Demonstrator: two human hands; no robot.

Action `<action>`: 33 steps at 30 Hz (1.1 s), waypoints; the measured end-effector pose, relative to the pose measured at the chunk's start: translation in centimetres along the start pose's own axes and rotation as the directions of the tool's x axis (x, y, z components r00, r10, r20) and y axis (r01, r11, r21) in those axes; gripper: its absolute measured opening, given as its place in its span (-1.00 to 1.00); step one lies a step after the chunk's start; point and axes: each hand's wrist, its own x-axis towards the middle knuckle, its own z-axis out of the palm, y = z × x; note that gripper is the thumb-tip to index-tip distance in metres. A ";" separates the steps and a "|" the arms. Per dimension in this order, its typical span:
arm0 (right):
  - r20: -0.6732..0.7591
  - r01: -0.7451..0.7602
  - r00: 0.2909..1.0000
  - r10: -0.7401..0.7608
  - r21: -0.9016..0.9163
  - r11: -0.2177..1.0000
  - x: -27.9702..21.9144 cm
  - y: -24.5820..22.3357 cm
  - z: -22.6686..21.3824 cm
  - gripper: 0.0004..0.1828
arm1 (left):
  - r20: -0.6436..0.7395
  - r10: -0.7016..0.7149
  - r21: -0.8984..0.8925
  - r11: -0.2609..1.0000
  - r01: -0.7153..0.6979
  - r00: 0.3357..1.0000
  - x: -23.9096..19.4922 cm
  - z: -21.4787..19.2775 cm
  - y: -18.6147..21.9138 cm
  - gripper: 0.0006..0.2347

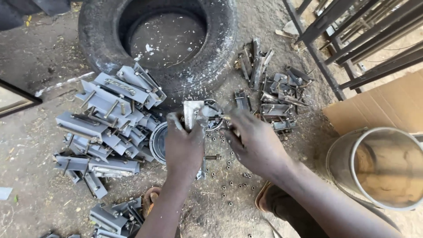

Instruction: Painting small metal brackets with a brush and assembling them into a larger structure on the workshop floor.

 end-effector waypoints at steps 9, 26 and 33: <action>0.011 -0.121 0.993 0.121 0.171 0.978 -0.5 -3.0 -2.7 -0.66 | -0.016 0.013 0.012 1.000 -0.013 1.000 -1.7 0.1 2.1 -0.63; 0.259 -0.438 0.873 0.413 0.788 0.432 1.5 -0.1 0.5 -0.52 | 0.016 -0.012 -0.155 0.988 0.015 1.000 -0.9 0.2 3.0 -0.48; 0.210 -0.346 0.927 0.310 0.797 0.495 1.2 -0.6 0.1 -0.46 | 0.076 -0.127 -0.214 0.967 0.140 0.989 0.6 0.6 0.5 -0.37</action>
